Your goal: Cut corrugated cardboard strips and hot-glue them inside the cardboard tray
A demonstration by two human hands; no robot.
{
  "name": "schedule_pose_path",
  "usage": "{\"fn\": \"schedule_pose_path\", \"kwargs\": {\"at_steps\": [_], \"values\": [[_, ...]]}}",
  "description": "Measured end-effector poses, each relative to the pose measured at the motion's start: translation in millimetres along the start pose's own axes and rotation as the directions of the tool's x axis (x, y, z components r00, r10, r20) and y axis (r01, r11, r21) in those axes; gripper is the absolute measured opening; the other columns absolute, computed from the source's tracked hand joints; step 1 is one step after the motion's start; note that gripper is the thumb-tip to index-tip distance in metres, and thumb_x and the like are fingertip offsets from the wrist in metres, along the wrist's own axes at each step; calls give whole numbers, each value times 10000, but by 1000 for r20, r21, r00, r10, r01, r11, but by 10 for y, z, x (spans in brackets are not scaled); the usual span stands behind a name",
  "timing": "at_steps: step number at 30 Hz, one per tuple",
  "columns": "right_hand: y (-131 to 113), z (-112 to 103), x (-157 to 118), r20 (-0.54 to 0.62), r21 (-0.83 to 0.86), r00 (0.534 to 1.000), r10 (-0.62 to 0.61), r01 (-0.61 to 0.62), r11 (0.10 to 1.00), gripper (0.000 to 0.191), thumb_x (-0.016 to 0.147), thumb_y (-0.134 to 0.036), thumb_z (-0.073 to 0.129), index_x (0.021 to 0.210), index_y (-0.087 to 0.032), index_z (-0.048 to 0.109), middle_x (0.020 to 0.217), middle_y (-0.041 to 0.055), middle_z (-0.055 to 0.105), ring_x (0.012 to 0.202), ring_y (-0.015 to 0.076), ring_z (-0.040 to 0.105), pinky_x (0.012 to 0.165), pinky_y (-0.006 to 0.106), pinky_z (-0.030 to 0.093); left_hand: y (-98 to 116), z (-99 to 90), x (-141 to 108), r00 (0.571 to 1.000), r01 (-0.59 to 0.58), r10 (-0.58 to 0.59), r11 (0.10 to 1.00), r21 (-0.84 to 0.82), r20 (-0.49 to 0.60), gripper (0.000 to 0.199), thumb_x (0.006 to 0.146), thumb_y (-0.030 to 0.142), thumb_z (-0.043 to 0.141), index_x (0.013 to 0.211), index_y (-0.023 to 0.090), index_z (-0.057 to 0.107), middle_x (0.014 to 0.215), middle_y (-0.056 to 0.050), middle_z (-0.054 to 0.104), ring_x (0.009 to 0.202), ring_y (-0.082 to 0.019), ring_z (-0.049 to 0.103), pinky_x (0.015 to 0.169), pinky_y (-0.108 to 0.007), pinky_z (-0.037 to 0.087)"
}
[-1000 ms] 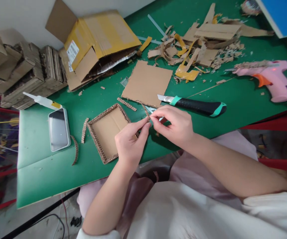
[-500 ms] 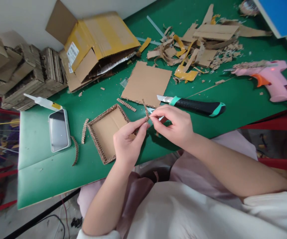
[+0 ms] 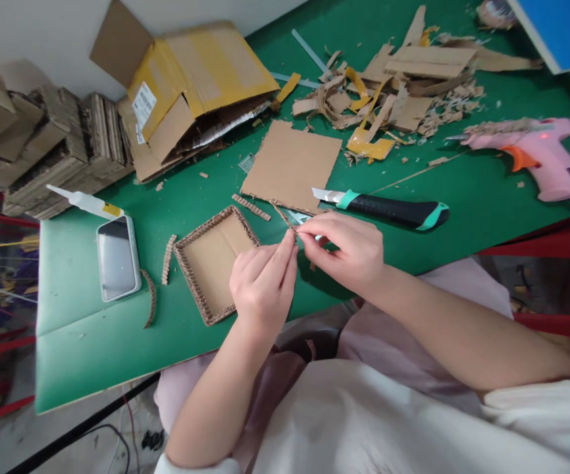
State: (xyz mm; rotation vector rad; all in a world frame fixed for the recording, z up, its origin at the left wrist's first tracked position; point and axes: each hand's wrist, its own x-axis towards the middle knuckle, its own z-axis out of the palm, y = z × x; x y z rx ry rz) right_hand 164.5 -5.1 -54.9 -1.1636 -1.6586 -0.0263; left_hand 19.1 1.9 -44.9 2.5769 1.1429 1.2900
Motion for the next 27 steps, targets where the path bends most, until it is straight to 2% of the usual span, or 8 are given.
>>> {"fn": "schedule_pose_path", "kwargs": {"at_steps": [4,8,14,18,21,24,27], "values": [[1,0,-1,4,4,1000,19,-19,1000,59,801,-139,550,777,-178,587,707,2,664,598,73,589,575,174,499,35,2,21,1000,25,-26,998,-50,-12,245,772,105,605,997,168,678,771,-34,719,661,-124,641,645,-234,494],[-4,-1,3,1,11,1000,17,-17,1000,65,788,-122,557,756,-176,572,673,-6,647,570,66,574,561,166,485,61,-7,54,989,148,-147,979,-140,19,190,780,124,602,947,163,684,799,-33,717,700,-120,639,667,-227,506],[-8,-5,0,21,6,999,-39,38,999,66,774,-107,568,763,-173,566,678,6,643,603,80,587,581,178,479,27,-22,71,988,153,-154,984,-92,-3,161,747,142,640,894,185,690,812,-26,719,850,-175,633,814,-323,501],[-26,-3,11,25,24,999,-24,23,999,78,772,-95,555,733,-163,557,647,5,622,579,72,569,560,171,471,40,-44,85,970,243,-241,960,-140,34,105,767,158,620,836,190,693,784,-11,716,800,-151,637,780,-298,509],[-42,6,22,15,90,1000,22,-24,996,88,772,-94,550,714,-160,549,632,-1,608,576,65,553,554,166,480,62,-64,91,917,398,-380,884,-244,118,100,781,200,613,834,198,698,791,-4,713,756,-131,639,738,-263,515],[-57,10,28,13,149,998,68,-70,986,97,774,-93,542,708,-163,542,626,-8,599,578,60,542,530,155,480,74,-73,86,829,558,-520,752,-351,205,109,774,249,629,839,210,707,814,-5,713,752,-130,648,721,-246,519],[-66,7,22,20,184,994,105,-106,977,100,770,-85,532,706,-162,539,626,-6,592,576,58,533,485,139,465,78,-71,80,766,638,-591,657,-401,251,122,760,285,644,829,215,716,800,-7,714,736,-137,654,692,-243,524]]}}
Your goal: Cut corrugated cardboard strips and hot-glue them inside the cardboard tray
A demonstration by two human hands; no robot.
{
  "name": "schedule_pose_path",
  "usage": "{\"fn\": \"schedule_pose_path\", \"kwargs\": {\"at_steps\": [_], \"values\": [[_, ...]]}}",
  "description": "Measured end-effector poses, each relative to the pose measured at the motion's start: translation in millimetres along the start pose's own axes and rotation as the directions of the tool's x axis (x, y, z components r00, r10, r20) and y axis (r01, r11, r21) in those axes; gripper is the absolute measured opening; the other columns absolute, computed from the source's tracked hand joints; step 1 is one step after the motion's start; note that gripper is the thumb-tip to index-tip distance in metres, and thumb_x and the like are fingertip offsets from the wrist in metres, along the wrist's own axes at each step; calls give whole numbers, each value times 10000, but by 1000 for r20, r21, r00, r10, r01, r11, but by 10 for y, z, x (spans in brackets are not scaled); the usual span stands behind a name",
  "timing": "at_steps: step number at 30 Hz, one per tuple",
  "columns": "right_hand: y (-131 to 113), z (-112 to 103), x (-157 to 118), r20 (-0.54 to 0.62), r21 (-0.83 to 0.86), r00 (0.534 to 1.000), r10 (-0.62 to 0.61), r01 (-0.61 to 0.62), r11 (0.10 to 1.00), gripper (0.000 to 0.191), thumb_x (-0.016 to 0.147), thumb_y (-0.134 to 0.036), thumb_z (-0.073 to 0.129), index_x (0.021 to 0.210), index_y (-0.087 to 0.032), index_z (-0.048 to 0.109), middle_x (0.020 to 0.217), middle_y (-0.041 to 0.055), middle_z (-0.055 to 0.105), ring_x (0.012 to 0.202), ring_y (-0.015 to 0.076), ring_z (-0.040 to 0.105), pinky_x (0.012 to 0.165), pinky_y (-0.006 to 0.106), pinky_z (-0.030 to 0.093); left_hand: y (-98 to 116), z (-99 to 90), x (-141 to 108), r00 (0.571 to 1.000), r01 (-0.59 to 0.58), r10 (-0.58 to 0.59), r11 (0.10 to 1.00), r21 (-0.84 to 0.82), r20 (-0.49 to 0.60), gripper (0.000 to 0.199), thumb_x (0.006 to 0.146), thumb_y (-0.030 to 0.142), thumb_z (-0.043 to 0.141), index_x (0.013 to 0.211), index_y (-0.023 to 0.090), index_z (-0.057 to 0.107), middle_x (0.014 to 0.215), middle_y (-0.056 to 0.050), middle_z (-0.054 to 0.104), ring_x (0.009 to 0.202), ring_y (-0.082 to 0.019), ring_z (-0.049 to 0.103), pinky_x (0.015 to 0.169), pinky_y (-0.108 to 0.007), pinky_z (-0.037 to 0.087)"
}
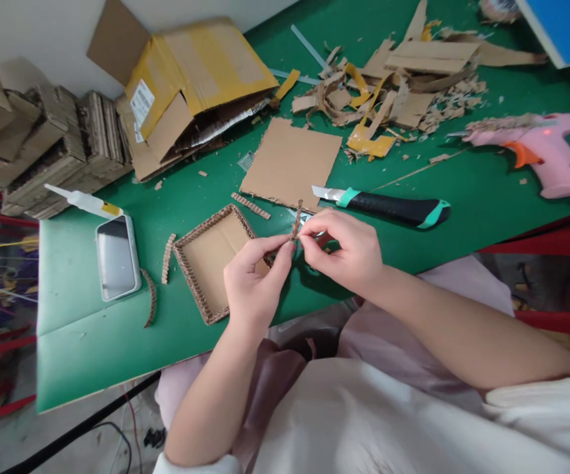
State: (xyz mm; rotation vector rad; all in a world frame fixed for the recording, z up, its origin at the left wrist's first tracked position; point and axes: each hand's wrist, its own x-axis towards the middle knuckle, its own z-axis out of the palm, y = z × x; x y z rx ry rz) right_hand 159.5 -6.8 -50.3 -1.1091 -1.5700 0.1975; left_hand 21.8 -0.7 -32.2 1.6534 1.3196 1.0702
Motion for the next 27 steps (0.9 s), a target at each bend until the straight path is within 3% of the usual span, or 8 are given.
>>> {"fn": "schedule_pose_path", "kwargs": {"at_steps": [5,11,18,23,27], "values": [[4,-12,-21,-10,-9,1000,-6,6,1000,82,783,-121,564,849,-160,591,779,19,670,614,60,602,521,140,508,11,3,-6,999,-30,30,1000,1,-25,110,759,260,648,833,218,717,798,2,717,727,-121,652,687,-222,520],[22,-11,-20,-1,-184,983,-185,182,966,164,781,-87,574,912,-172,622,845,32,715,762,116,672,723,209,549,13,8,-12,977,-204,210,971,124,-38,112,775,205,628,853,199,708,793,3,716,718,-103,641,689,-211,515],[18,-8,-38,-19,-258,982,-187,176,950,120,774,-93,578,849,-178,617,771,15,708,683,115,661,662,215,536,-8,33,-8,941,-323,336,924,202,-33,98,773,162,623,837,173,697,766,-4,708,703,-104,629,709,-232,515],[10,-4,-25,-36,-217,993,-112,102,971,78,761,-97,585,770,-172,605,703,5,687,631,90,636,621,180,522,1,34,-13,963,-261,269,952,158,-30,97,774,189,624,828,196,704,759,3,708,699,-107,633,698,-230,516],[4,-5,-5,-27,-99,1000,-6,4,995,78,763,-96,568,737,-164,595,654,-15,654,577,57,590,552,133,512,6,17,-15,997,-76,77,997,18,-17,104,767,241,641,838,220,713,794,6,714,719,-110,644,667,-208,511]]}}
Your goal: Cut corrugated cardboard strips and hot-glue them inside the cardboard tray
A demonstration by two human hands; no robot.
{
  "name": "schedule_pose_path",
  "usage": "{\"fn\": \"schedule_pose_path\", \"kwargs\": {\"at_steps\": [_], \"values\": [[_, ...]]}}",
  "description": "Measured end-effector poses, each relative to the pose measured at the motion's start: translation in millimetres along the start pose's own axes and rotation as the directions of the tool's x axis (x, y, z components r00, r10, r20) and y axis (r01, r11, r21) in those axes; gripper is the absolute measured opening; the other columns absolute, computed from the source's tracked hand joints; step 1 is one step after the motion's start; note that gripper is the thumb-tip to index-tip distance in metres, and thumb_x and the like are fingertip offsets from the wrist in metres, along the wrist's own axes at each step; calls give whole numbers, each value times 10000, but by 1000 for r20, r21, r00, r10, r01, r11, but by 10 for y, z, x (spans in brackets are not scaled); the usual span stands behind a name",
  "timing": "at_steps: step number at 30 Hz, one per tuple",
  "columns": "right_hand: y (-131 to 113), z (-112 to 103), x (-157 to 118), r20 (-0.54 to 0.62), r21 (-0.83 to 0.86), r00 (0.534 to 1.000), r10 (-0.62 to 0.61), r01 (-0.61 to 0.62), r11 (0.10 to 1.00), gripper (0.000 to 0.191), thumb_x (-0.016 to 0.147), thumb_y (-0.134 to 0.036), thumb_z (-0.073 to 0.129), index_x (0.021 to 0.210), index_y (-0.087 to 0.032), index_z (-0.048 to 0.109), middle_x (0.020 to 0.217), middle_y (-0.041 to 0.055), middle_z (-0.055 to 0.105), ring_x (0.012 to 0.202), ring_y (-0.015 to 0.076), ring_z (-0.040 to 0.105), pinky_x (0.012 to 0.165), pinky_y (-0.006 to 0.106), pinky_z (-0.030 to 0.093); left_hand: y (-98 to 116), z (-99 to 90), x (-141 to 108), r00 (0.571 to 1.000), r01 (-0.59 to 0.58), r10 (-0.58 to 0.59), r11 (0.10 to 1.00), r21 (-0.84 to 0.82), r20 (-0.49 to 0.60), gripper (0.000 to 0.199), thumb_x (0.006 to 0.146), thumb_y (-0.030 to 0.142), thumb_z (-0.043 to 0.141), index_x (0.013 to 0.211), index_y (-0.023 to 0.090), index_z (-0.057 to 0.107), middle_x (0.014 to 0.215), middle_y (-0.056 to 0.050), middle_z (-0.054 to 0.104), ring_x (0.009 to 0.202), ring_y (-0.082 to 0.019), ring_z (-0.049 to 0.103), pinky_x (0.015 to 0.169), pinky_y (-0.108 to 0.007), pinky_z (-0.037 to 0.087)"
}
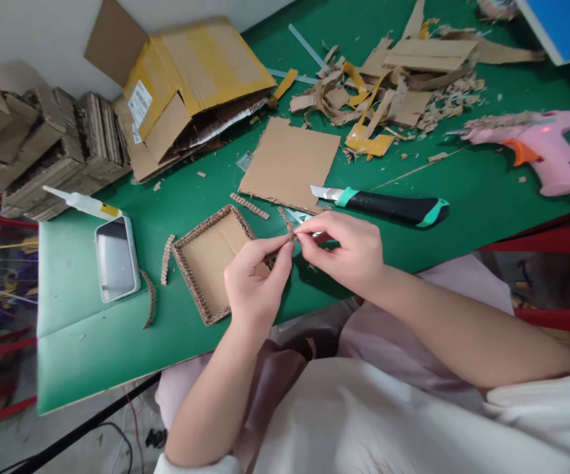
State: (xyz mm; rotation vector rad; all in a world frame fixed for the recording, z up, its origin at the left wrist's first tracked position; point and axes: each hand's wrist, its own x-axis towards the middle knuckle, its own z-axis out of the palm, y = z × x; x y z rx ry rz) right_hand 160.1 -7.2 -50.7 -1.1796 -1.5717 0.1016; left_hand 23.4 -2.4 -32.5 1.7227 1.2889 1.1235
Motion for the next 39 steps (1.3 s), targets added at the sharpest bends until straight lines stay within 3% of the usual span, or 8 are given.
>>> {"fn": "schedule_pose_path", "kwargs": {"at_steps": [4,10,17,28,33,39], "values": [[-23,-13,25,35,109,993,113,-117,987,89,759,-99,556,713,-168,589,649,-34,638,556,39,570,491,100,496,-3,-15,18,986,168,-164,975,-143,35,92,743,272,673,812,234,720,773,17,715,703,-106,644,656,-194,506],[-42,-19,34,56,169,979,198,-205,964,78,762,-118,554,708,-160,592,668,-22,646,582,50,585,456,100,481,-14,-20,34,975,223,-212,941,-256,70,94,724,293,694,788,229,719,764,18,718,717,-108,657,672,-187,518],[-3,3,-19,24,11,998,-55,55,998,77,792,-116,547,778,-174,595,692,-11,652,631,65,602,591,156,508,-27,3,17,991,133,-134,987,-87,-2,197,710,320,697,878,219,719,829,-17,725,762,-146,671,707,-237,539],[-13,21,-25,23,107,1000,12,-14,994,65,779,-110,548,764,-165,579,679,-12,633,605,55,577,512,126,490,-8,-11,16,998,64,-64,997,-46,-1,152,766,301,643,872,235,728,844,-13,726,779,-153,672,740,-262,543],[-13,11,-38,-4,-10,997,-72,72,997,116,802,-135,558,891,-190,609,843,14,693,678,72,636,646,174,542,5,-17,9,1000,18,-18,1000,19,10,171,790,274,615,919,238,722,867,-8,727,777,-142,666,732,-245,535],[1,2,-51,-25,-119,984,-176,172,978,144,782,-96,567,879,-194,609,795,21,702,731,119,656,689,224,540,16,9,-12,999,-43,45,993,109,-13,174,787,263,615,924,242,721,832,0,728,730,-128,660,696,-231,535]]}}
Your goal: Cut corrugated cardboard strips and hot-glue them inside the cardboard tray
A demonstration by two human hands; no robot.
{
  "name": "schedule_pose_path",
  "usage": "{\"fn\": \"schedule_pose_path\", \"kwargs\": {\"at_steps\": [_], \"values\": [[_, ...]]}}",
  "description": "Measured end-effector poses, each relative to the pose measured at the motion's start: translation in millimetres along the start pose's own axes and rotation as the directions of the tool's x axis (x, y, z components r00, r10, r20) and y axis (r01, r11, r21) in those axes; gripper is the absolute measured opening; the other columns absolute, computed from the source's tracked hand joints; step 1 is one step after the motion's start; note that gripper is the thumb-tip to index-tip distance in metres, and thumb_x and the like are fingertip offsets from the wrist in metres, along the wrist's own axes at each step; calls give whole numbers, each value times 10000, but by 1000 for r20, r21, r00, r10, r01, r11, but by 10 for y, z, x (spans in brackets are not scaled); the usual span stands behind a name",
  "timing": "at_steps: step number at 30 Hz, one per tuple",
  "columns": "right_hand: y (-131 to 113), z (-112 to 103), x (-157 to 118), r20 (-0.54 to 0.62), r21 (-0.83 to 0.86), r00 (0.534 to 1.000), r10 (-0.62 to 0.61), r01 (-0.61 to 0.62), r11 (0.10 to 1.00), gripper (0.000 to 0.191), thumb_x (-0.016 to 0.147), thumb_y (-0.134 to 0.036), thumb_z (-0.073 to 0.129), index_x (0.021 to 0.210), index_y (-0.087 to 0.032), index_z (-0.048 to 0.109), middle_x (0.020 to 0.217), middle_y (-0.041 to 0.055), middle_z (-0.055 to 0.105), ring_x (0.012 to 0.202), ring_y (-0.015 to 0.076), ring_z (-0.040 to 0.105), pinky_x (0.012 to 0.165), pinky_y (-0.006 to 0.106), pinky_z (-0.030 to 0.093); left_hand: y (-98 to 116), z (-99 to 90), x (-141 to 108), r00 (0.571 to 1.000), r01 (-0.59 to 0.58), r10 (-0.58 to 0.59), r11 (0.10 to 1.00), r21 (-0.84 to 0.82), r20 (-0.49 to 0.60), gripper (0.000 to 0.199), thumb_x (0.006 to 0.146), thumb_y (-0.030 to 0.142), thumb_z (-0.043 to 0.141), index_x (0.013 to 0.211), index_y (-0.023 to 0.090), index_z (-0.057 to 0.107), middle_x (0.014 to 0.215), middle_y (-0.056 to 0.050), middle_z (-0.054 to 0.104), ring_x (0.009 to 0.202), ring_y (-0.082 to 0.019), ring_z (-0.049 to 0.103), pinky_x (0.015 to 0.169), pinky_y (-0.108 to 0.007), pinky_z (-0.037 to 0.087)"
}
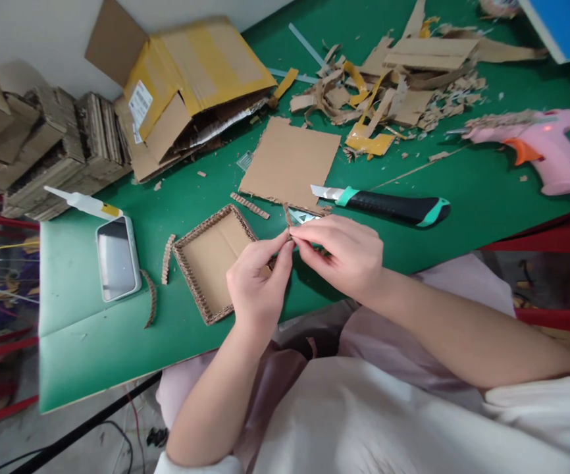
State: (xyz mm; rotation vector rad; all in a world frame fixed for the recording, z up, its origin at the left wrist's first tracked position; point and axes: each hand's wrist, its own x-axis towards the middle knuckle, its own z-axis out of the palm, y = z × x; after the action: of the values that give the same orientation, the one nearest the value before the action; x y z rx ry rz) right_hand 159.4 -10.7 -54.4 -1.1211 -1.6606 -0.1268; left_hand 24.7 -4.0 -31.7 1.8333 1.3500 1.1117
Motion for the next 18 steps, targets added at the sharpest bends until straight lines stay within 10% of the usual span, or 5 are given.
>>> {"fn": "schedule_pose_path", "kwargs": {"at_steps": [12,18], "values": [[-23,33,19,44,101,987,157,-161,982,78,788,-114,539,745,-177,558,689,-9,643,619,64,599,553,149,507,-16,7,-16,999,50,-50,998,-39,-7,155,789,271,609,886,236,724,810,-1,725,730,-130,667,701,-236,539],[-56,4,80,194,253,905,379,-420,872,85,762,-114,532,705,-169,565,677,-23,632,611,59,598,441,111,454,3,1,2,984,176,-174,974,-142,26,144,773,291,625,842,218,728,795,-8,728,739,-147,676,705,-249,546]]}}
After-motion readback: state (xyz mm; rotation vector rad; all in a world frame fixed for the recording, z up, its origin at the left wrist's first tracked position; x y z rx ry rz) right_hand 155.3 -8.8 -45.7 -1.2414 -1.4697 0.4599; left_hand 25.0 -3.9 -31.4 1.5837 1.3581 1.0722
